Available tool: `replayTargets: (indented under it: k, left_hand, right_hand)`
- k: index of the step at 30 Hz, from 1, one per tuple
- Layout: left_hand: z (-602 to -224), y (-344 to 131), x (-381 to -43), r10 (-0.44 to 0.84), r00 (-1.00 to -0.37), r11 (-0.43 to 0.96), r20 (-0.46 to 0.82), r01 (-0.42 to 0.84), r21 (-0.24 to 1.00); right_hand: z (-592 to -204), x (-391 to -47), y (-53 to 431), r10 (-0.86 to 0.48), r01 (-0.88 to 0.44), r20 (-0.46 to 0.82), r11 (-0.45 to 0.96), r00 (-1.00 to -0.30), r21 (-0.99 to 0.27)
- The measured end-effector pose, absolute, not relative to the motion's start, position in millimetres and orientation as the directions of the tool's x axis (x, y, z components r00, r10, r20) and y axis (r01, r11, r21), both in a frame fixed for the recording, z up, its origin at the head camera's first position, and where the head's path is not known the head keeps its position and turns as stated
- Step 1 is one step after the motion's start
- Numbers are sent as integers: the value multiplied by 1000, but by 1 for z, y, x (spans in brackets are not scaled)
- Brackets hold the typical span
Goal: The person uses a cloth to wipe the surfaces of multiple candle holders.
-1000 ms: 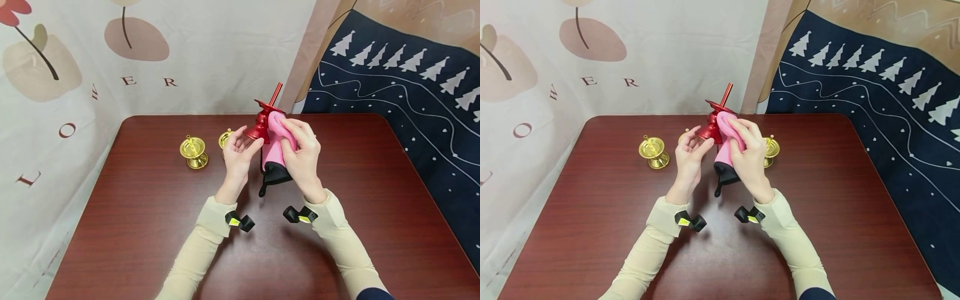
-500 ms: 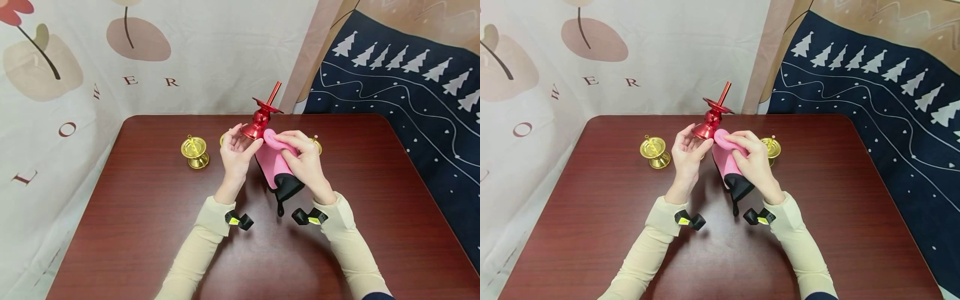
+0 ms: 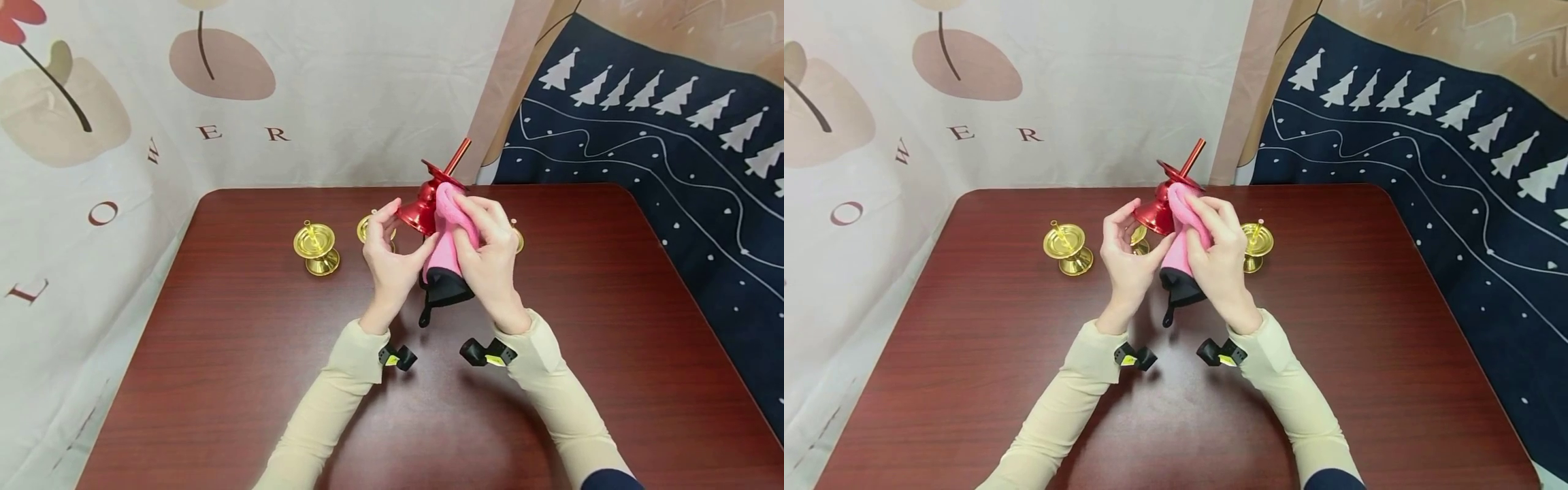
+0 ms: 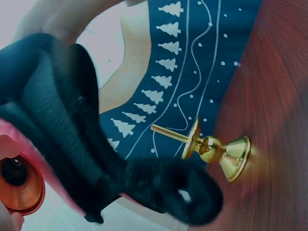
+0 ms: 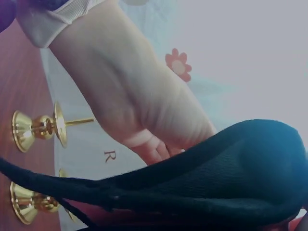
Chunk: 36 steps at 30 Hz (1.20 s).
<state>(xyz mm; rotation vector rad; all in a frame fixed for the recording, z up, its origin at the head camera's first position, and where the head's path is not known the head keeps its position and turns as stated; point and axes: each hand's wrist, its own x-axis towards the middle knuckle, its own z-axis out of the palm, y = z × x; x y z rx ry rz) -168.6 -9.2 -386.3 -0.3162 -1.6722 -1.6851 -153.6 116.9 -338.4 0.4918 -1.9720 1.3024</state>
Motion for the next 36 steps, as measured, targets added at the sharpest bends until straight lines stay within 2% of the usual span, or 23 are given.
replayTargets:
  k: [8, 10, 15, 19, 23, 30, 33, 36]
  left_hand:
    - [-390, -12, -172, -331, -609, 262, 721, 675, 690]
    - [-392, -13, -173, -319, -585, 305, 746, 682, 665]
    - [-396, -12, -176, -275, -515, 391, 812, 711, 584]
    - [-398, -10, -177, -237, -472, 415, 849, 741, 528]
    - [-398, -8, -176, -215, -433, 444, 876, 755, 482]
    - [-400, -12, -179, -196, -406, 499, 893, 742, 447]
    - [-400, -12, -180, -182, -401, 514, 898, 740, 434]
    - [-401, -12, -179, -162, -407, 502, 899, 750, 430]
  right_hand:
    - [-331, -143, 119, -241, -699, 687, 482, -686, -528]
    - [-329, -140, 121, -268, -709, 685, 485, -677, -511]
    - [-324, -138, 118, -114, -673, 743, 530, -659, -516]
    - [-322, -143, 109, -13, -608, 743, 584, -669, -537]
    - [-322, -146, 105, -69, -593, 710, 610, -701, -526]
    - [-318, -138, 110, -294, -671, 633, 540, -716, -508]
    - [-313, -137, 113, -250, -658, 646, 539, -721, -526]
    - [-310, -140, 113, -116, -614, 688, 574, -716, -542]
